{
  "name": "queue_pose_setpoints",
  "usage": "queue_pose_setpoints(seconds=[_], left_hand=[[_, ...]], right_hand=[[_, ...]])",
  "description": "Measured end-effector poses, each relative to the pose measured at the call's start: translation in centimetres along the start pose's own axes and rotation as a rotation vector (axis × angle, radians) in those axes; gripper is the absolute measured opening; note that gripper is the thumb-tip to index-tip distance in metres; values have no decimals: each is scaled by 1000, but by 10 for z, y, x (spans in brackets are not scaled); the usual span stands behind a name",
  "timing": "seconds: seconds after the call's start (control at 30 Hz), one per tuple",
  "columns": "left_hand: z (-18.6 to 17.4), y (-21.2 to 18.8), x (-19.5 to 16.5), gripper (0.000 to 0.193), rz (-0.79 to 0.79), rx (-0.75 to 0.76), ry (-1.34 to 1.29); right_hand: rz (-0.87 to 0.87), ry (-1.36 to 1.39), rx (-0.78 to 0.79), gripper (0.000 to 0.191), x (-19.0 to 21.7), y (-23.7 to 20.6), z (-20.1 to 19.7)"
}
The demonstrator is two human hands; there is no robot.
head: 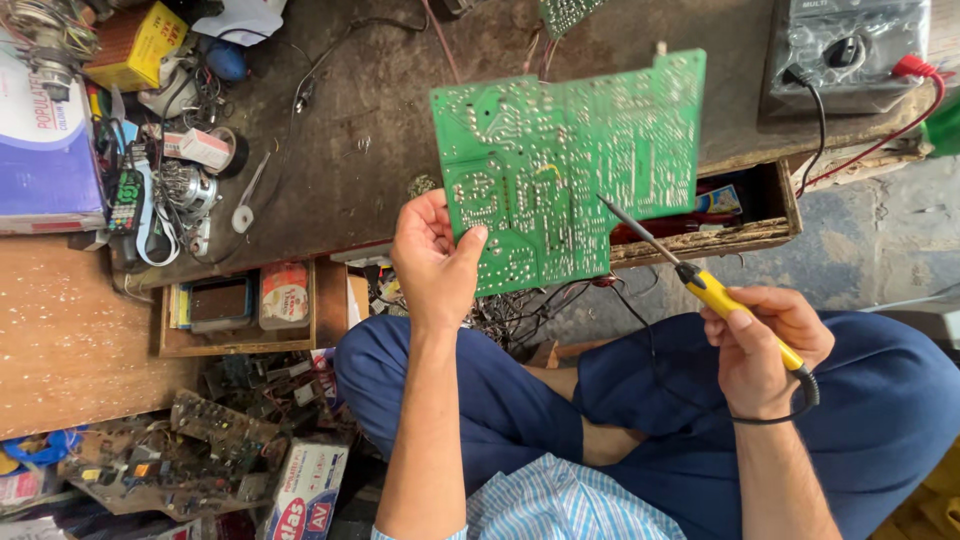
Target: The person sits on the floor holding a green circuit board on their lap and solders points on the board with a soldering iron, working across different spots. They then brush the board, unplug the soldering iron, and set the board on the workbench.
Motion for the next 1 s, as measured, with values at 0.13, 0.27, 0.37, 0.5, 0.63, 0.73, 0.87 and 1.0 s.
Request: queue_pose_setpoints(seconds=[0.13,0.27,0.37,0.5,0.63,0.73,0.87,1.0], left_hand=[[4,-2,-7,40,-15,46,-26],[10,-2,-16,39,-17,47,7],[13,1,-27,42,2,53,18],[15,5,-36,51,8,42,54],[15,6,-39,56,9,27,96],[17,5,-39,54,-13,40,94],[19,5,-42,52,-9,46,91],[20,4,-47,51,-16,55,109]], right_hand=[[-9,138,-11,11,-3,2,-4],[-36,190,-52,13,-2,-5,-11],[-41,198,-84,14,-1,-18,-15],[-10,158,-117,13,-5,-29,-17],[11,174,-111,14,-8,-28,-17],[23,164,-108,14,-10,-26,-15],[30,163,-93,15,-12,-26,-14],[31,181,-60,16,-13,-26,-12]])
Point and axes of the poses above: each hand's wrist, its own y-axis towards the middle knuckle, its own z-axis out of the palm, x = y × z, the point moved 10 cm from there along y, towards the middle knuckle, and after that the axes turned 3 degrees about -y, right-handed, at the moved point
